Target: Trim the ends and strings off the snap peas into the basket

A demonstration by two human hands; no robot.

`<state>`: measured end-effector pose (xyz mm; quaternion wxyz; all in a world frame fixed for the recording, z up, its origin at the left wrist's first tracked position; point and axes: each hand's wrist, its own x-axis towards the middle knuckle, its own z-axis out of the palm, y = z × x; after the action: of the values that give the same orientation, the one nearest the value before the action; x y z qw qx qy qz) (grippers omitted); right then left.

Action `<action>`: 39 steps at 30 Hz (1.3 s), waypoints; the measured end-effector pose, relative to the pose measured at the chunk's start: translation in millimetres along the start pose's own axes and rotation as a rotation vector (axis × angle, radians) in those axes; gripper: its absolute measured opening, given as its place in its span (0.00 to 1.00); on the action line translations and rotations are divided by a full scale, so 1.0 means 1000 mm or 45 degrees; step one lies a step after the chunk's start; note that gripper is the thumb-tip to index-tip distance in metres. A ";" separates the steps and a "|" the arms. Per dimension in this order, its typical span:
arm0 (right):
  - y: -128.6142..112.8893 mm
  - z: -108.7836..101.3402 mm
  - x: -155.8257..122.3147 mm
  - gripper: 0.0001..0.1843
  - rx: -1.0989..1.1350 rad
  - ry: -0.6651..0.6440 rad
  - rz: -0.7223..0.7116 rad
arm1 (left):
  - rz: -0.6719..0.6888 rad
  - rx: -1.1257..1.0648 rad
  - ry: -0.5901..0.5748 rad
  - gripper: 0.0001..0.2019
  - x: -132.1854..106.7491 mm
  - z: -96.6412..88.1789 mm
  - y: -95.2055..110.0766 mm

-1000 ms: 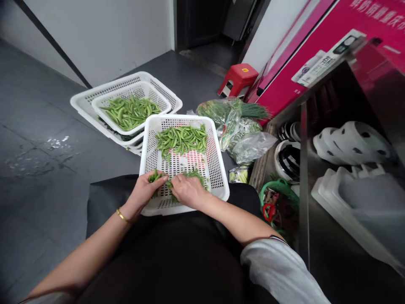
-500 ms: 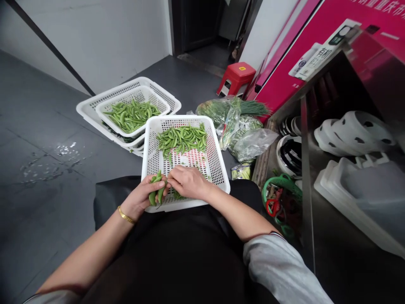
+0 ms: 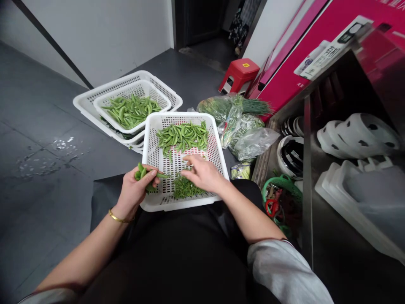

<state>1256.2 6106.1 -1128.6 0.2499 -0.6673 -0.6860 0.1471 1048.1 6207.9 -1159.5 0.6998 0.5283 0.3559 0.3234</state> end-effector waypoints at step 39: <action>0.036 0.016 0.003 0.14 0.458 -0.436 0.257 | -0.006 -0.444 0.232 0.05 0.017 -0.023 -0.013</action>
<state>1277.8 6113.1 -1160.8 0.2289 -0.6425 -0.6112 0.4016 1039.0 6230.0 -1179.3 0.7463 0.3667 0.3577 0.4250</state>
